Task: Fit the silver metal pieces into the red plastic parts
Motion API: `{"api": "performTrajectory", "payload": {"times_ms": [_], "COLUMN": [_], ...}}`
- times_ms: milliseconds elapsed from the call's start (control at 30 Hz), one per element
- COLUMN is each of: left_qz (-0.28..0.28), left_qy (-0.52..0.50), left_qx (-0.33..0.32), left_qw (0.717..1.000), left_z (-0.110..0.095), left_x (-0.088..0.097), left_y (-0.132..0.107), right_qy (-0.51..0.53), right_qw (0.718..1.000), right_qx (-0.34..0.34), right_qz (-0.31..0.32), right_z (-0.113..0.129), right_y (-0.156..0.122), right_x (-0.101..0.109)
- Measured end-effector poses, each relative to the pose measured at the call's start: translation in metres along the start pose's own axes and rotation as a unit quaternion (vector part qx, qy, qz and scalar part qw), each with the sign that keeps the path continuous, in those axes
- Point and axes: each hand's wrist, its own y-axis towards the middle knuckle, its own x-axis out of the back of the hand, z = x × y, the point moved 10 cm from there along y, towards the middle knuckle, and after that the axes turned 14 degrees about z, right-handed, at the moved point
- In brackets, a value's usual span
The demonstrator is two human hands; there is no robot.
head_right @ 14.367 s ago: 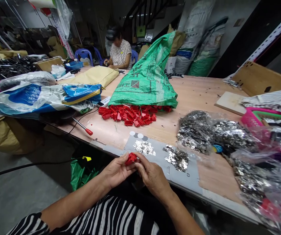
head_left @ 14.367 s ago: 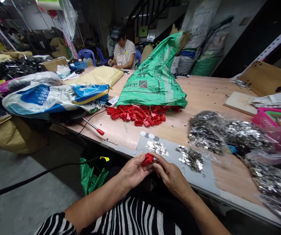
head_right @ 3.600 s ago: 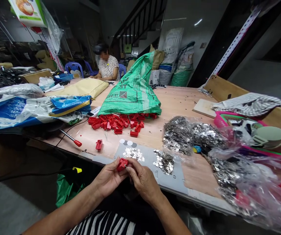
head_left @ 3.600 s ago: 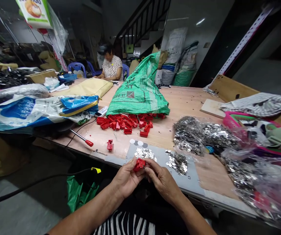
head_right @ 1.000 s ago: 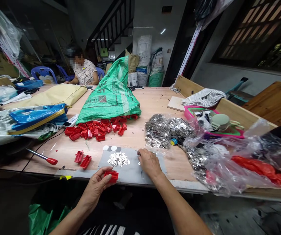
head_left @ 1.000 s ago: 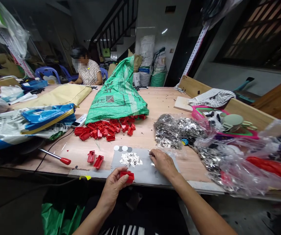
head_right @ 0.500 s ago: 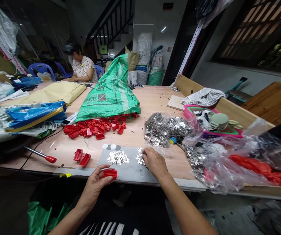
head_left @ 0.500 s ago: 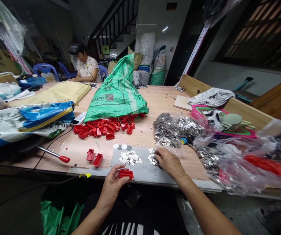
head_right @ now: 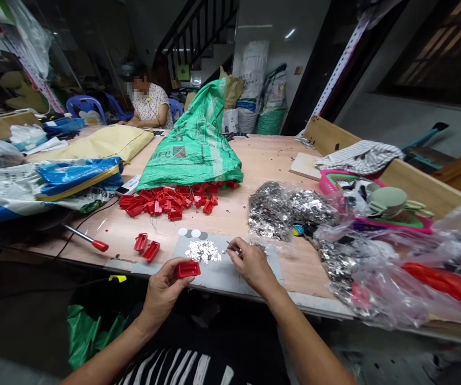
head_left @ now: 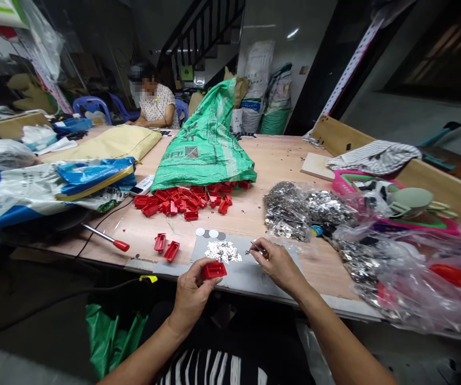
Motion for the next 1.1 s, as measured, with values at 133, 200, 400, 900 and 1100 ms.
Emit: {"api": "performTrajectory", "payload": {"times_ms": [133, 200, 400, 900, 1100], "left_qz": [-0.027, -0.036, -0.013, -0.055, -0.032], "left_qy": [0.125, 0.171, 0.229, 0.219, 0.224], "left_qx": [-0.061, -0.087, -0.119, -0.182, -0.227], "left_qw": [0.990, 0.981, 0.966, 0.957, 0.947], "left_z": [-0.024, -0.034, -0.050, -0.063, -0.072], "left_x": [0.004, 0.004, -0.005, -0.001, -0.008], "left_y": [0.000, -0.001, -0.005, -0.017, -0.020], "right_qy": [0.100, 0.112, 0.071, 0.339, 0.372], "right_qw": [0.992, 0.989, 0.987, 0.932, 0.924], "right_qx": [0.073, 0.092, 0.144, 0.103, 0.072], "right_qz": [0.004, -0.010, -0.021, 0.077, 0.055], "right_z": [0.041, 0.056, 0.077, 0.055, 0.045], "right_y": [-0.015, -0.020, -0.022, -0.021, -0.018], "right_x": [-0.012, -0.016, -0.031, -0.051, -0.052]}}
